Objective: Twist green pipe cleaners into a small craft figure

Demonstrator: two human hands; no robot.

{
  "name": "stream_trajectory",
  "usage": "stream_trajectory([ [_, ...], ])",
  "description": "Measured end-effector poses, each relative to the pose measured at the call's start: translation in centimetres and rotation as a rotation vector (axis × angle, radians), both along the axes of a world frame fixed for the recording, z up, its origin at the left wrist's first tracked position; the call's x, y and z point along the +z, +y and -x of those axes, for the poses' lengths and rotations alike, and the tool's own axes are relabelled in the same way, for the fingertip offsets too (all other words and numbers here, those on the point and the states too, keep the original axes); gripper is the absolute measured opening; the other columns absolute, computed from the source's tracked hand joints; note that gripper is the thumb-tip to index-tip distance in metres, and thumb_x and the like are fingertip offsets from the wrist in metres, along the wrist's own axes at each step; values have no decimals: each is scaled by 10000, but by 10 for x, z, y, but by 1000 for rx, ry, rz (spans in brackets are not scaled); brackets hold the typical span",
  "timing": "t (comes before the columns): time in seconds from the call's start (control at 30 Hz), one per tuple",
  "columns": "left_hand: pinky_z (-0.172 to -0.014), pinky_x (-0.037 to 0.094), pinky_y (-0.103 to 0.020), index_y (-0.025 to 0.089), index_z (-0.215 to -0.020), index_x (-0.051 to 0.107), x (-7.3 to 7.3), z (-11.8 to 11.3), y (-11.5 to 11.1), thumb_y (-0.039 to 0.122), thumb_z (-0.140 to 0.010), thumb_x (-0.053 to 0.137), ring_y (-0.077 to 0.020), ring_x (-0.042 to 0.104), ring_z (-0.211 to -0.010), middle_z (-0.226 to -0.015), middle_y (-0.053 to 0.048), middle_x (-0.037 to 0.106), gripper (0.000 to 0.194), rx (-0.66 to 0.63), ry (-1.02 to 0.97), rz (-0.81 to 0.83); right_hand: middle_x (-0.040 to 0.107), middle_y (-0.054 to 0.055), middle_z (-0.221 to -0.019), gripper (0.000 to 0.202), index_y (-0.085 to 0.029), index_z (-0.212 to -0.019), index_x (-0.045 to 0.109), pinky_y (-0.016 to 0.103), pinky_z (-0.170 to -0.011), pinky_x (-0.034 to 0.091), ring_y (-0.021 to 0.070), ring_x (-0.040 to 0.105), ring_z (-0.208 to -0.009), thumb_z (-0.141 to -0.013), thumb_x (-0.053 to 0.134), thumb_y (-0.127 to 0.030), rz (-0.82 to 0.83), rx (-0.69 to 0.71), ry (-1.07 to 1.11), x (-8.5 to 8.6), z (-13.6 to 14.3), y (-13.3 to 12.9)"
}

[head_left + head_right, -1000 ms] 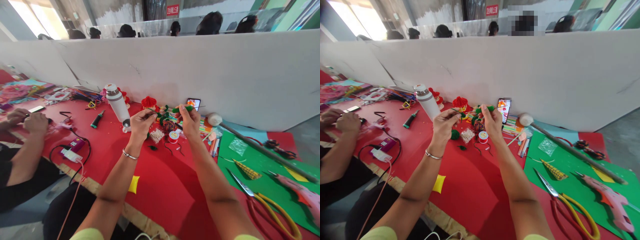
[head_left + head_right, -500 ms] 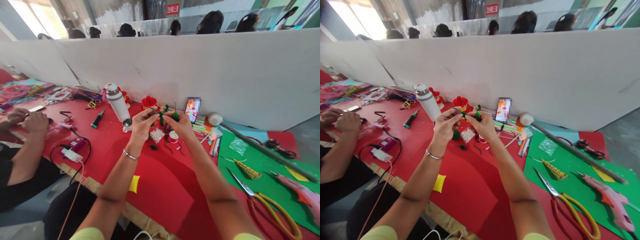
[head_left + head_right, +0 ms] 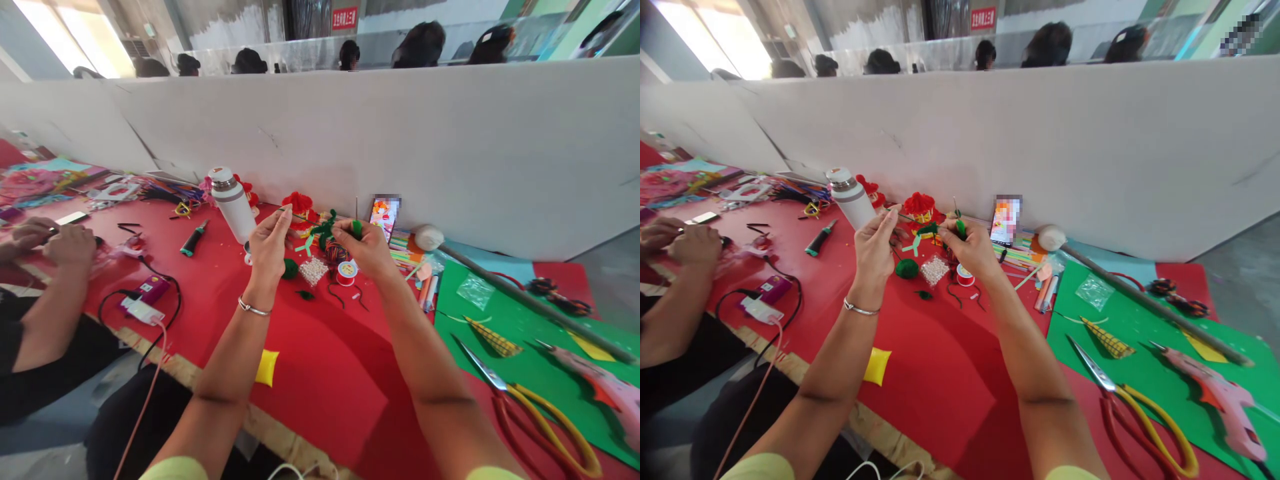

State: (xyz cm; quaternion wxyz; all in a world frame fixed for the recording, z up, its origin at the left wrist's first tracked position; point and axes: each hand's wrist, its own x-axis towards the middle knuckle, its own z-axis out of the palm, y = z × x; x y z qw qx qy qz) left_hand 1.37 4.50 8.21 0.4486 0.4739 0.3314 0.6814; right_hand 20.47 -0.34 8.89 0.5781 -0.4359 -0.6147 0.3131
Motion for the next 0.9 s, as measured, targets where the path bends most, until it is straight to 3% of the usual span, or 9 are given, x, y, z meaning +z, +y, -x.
stream_trajectory([
  [0.27,-394,299,-216,230,-1158,806,4,19,12,452,-889,835,-54,557,-522,-1024,-56,793,350,61,-95,24,563,-11,-706,272,-200,-755,661,310,-690,416,129,472,-702,-895,714,-428,22,34,-39,1,-2,0],
  [0.37,-388,281,-224,264,-1374,708,6,12,5,467,-847,878,-66,564,-505,-1014,-52,788,589,-54,-64,56,604,1,-713,265,-198,-776,681,309,-675,427,136,499,-700,-876,724,-440,41,33,-42,0,1,0],
  [0.43,-379,277,-231,314,-1532,572,9,6,-3,456,-835,893,-73,563,-482,-1057,-58,805,781,-187,-36,64,614,2,-698,274,-198,-808,699,305,-642,428,138,506,-676,-863,733,-464,74,33,-41,0,2,-1],
  [0.5,-373,277,-230,361,-1573,508,13,2,-10,430,-837,889,-62,530,-472,-1124,-52,807,831,-356,-51,89,606,-4,-677,278,-197,-822,706,300,-615,424,134,501,-647,-858,731,-472,94,41,-50,1,3,-2],
  [0.57,-361,236,-212,371,-1476,590,16,4,-12,413,-853,852,-44,436,-447,-1049,-24,805,677,-510,-118,147,594,-11,-663,274,-197,-806,701,295,-602,417,128,492,-629,-856,727,-466,100,46,-68,2,3,-3],
  [0.67,-344,178,-194,240,-996,779,16,11,-8,485,-863,811,-44,322,-409,-642,30,620,280,-622,-142,221,607,-7,-682,275,-199,-786,692,298,-615,422,128,500,-639,-855,728,-463,90,32,-84,3,1,-3],
  [0.77,-358,215,-197,173,-555,627,11,13,-1,552,-836,830,-41,399,-440,-600,1,547,514,-445,-39,127,640,11,-740,284,-199,-776,698,313,-672,444,140,527,-700,-853,739,-470,57,19,-91,5,-2,-3],
  [0.83,-371,245,-204,163,-490,575,8,13,1,546,-833,844,-37,428,-465,-670,-30,618,580,-265,53,47,632,11,-741,282,-199,-784,709,321,-689,441,145,522,-717,-856,740,-470,51,1,-87,7,-5,-4],
  [0.9,-384,281,-208,171,-582,657,7,15,3,556,-862,815,-56,465,-501,-760,-51,686,502,-151,102,32,610,2,-718,282,-195,-789,712,319,-677,425,140,499,-704,-851,740,-469,54,-24,-67,10,-9,-7],
])
